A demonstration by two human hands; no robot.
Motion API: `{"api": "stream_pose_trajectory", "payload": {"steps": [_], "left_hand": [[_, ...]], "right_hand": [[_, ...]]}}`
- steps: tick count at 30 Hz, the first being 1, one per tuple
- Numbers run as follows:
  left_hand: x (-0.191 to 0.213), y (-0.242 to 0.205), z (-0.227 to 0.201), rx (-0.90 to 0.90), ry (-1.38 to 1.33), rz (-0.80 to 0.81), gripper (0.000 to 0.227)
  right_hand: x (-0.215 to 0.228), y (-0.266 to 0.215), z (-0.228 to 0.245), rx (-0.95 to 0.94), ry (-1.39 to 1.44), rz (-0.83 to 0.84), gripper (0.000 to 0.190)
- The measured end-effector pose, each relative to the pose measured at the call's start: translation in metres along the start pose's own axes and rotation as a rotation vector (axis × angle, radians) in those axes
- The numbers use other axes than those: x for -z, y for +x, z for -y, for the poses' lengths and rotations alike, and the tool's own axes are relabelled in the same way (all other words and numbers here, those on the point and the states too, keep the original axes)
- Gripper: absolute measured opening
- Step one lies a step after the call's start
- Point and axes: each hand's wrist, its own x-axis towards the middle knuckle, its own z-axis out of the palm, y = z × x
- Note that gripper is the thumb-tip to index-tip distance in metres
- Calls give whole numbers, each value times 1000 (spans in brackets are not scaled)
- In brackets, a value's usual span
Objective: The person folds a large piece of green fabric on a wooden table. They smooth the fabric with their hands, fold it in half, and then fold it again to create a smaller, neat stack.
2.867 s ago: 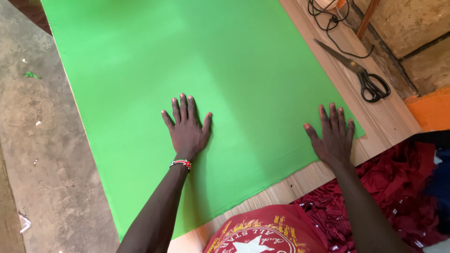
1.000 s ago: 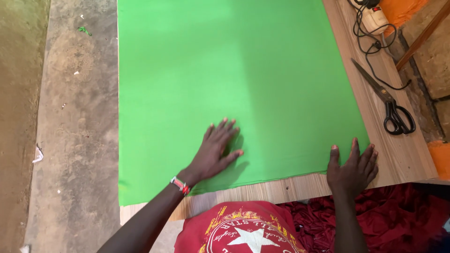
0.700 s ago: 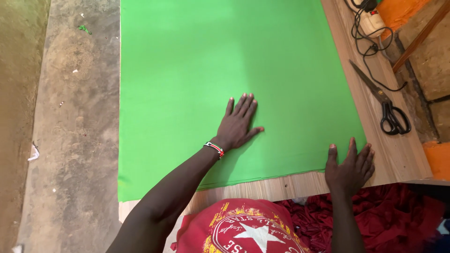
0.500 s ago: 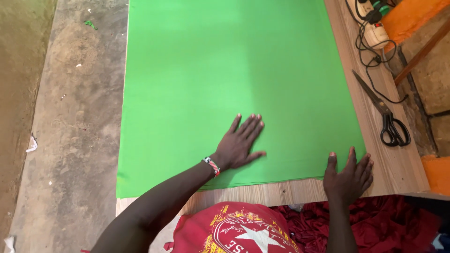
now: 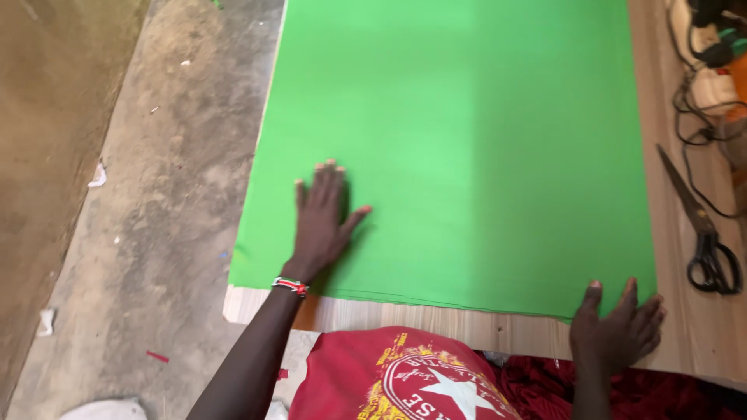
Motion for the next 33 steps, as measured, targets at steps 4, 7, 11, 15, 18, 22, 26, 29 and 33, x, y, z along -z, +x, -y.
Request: {"api": "stream_pose_trajectory", "payload": {"steps": [4, 7, 11, 15, 18, 22, 26, 29, 33], "left_hand": [[35, -57, 29, 234, 363, -64, 89], [47, -100, 24, 359, 462, -102, 93], [53, -134, 6, 422, 475, -115, 94], [63, -137, -8, 426, 422, -244, 72], [61, -111, -7, 422, 307, -385, 53], [24, -48, -16, 192, 95, -409, 71], [-28, 15, -51, -32, 30, -186, 83], [-59, 46, -81, -216, -4, 24, 90], [-89, 53, -99, -433, 197, 76, 96]], "right_hand": [[21, 6, 22, -81, 35, 91, 67], [35, 9, 34, -115, 41, 156, 71], [19, 6, 16, -46, -9, 132, 70], [24, 5, 19, -29, 17, 103, 69], [28, 8, 26, -42, 37, 111, 68], [30, 8, 28, -36, 16, 122, 71], [29, 8, 27, -93, 13, 130, 72], [35, 4, 31, -57, 41, 119, 72], [25, 4, 26, -98, 64, 123, 69]]}}
